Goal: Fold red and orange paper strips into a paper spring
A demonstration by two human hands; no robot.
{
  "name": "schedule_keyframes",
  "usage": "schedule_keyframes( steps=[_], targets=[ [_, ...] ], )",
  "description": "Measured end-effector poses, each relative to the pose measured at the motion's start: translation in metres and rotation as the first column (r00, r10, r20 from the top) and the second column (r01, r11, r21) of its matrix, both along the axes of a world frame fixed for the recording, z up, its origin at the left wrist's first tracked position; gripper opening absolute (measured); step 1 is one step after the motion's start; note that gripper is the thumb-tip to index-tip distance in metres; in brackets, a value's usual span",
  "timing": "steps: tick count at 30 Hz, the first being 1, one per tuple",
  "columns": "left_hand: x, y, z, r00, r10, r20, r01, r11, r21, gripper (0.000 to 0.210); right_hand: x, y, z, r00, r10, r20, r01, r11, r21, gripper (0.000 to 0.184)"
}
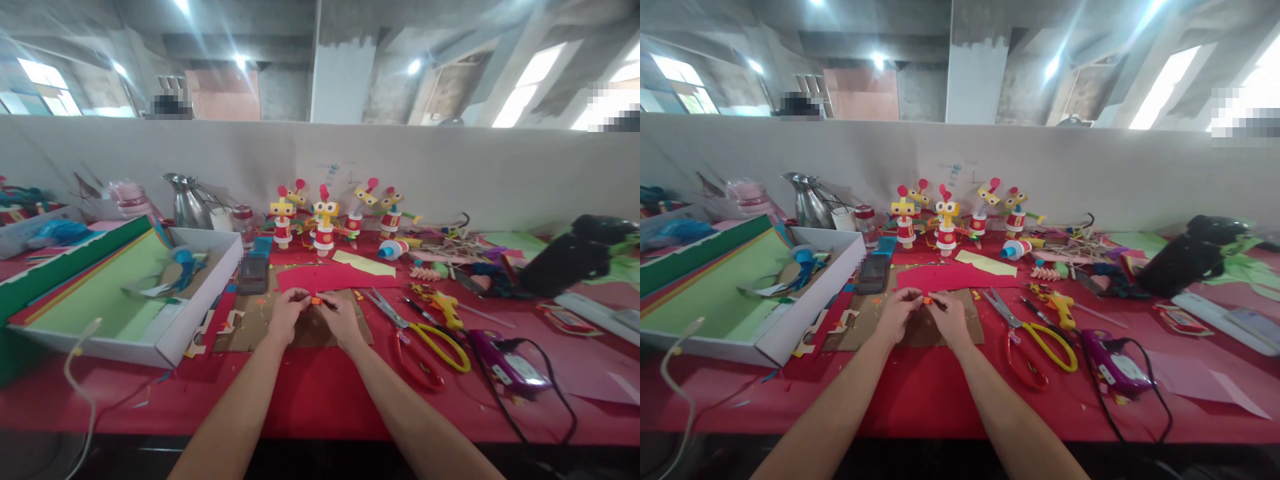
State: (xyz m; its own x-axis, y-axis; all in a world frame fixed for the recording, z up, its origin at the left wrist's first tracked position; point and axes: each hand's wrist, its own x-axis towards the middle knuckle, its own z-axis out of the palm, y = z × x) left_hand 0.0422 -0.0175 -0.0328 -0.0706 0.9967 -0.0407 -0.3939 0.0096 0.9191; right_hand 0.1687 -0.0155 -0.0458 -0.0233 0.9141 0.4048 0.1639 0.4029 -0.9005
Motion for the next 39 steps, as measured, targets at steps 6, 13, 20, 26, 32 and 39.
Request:
schedule_keyframes(
  steps=[6, 13, 20, 26, 32, 39],
  targets=[
    [0.0019, 0.0014, -0.0003, 0.999, 0.045, 0.008, -0.045, 0.999, 0.004, 0.025, 0.0006, -0.0036, 0.0051, 0.998, 0.053, -0.026, -0.052, 0.999, 0.009, 0.02],
    [0.0033, -0.0006, 0.0043, 0.996, 0.028, 0.082, -0.029, 1.0, 0.012, 0.022, -0.0037, -0.004, 0.0069, 0.957, 0.038, -0.286, -0.094, 0.979, -0.181, 0.023],
    [0.0053, -0.0022, 0.0052, 0.995, 0.026, 0.093, -0.027, 1.0, 0.013, 0.027, -0.0055, -0.0012, 0.0036, 0.909, 0.041, -0.415, -0.148, 0.962, -0.229, 0.022],
    [0.0073, -0.0023, 0.0035, 0.998, 0.058, 0.01, -0.058, 0.995, 0.083, 0.026, -0.006, -0.0019, 0.0061, 0.903, 0.061, -0.426, -0.157, 0.968, -0.196, 0.019],
    [0.0052, -0.0019, 0.0022, 0.996, 0.001, 0.089, -0.004, 0.999, 0.037, 0.026, -0.0025, -0.0039, 0.009, 0.971, 0.042, -0.234, -0.071, 0.991, -0.117, 0.019],
    [0.0023, -0.0032, 0.008, 0.986, 0.016, 0.164, 0.001, 0.995, -0.098, 0.026, 0.0008, -0.0003, 0.0049, 0.991, 0.051, -0.126, -0.065, 0.992, -0.11, 0.022]
  ],
)
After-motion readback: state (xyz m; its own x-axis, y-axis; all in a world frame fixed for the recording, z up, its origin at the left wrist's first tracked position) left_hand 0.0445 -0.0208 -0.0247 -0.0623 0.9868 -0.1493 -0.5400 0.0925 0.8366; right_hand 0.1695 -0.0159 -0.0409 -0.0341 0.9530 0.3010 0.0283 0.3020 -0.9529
